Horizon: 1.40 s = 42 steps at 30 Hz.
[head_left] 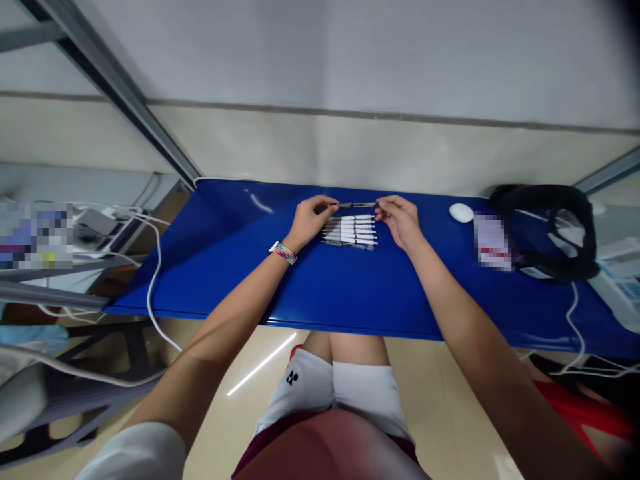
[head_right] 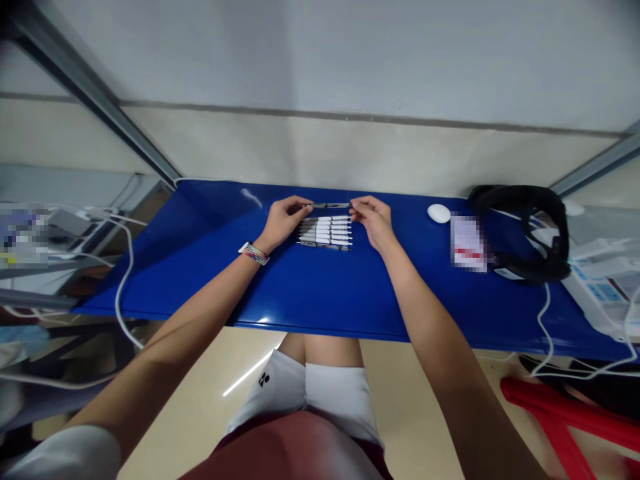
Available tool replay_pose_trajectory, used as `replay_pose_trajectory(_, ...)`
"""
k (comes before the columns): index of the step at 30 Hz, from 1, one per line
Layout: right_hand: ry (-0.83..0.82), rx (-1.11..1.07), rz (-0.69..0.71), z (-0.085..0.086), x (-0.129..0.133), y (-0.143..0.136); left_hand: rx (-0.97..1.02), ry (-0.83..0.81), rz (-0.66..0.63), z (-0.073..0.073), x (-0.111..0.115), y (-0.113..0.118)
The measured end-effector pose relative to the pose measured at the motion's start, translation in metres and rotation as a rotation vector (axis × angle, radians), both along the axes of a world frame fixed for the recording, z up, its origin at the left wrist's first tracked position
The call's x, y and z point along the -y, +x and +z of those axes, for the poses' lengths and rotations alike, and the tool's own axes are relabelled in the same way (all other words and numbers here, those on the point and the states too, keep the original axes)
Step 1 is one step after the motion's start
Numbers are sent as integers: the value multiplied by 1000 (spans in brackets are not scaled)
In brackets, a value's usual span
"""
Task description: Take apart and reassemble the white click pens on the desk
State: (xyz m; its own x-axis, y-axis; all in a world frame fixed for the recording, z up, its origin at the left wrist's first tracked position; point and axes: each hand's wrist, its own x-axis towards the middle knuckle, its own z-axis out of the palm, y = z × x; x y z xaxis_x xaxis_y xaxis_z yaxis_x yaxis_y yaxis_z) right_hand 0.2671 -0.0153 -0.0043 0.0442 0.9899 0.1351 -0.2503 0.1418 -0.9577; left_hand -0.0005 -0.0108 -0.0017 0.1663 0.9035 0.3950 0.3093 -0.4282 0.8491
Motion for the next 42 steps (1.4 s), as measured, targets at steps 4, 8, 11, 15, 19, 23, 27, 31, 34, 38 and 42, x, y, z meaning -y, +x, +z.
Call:
replay_pose_trajectory(4, -8, -12, -1, 1, 0, 0, 44, -24, -15, -1, -2, 0)
replay_pose_trajectory(8, -17, 13, -9, -1, -1, 0, 73, -34, 7, -1, -1, 0)
replay_pose_trajectory(11, -19, 1, -12, -2, -2, 0, 40, 24, 42, 2, 2, -1)
replay_pose_trajectory(15, -53, -22, 7, -2, -3, 0, -4, 70, 43, 7, 6, -4)
replay_pose_trajectory(19, -57, -39, 19, 0, -3, -2, 0, 107, 59, 11, 8, -5)
replay_pose_trajectory(23, -65, -140, 68, 6, -1, -7, 97, 24, 51, 11, 7, -3)
replay_pose_trajectory(27, -141, -243, 223, 14, 6, -9, 220, -23, 21, 10, 5, -2)
replay_pose_trajectory(31, -172, -260, 297, 16, 12, -10, 252, -16, 53, 8, 2, -2)
replay_pose_trajectory(34, -155, -279, 298, 15, 13, -13, 248, -9, 54, 6, 0, -1)
replay_pose_trajectory(38, -155, -295, 264, 13, 12, -16, 260, -12, 13, 5, 1, 2)
replay_pose_trajectory(42, -129, -345, 254, 14, 12, -16, 269, -35, -20, 7, 4, 4)
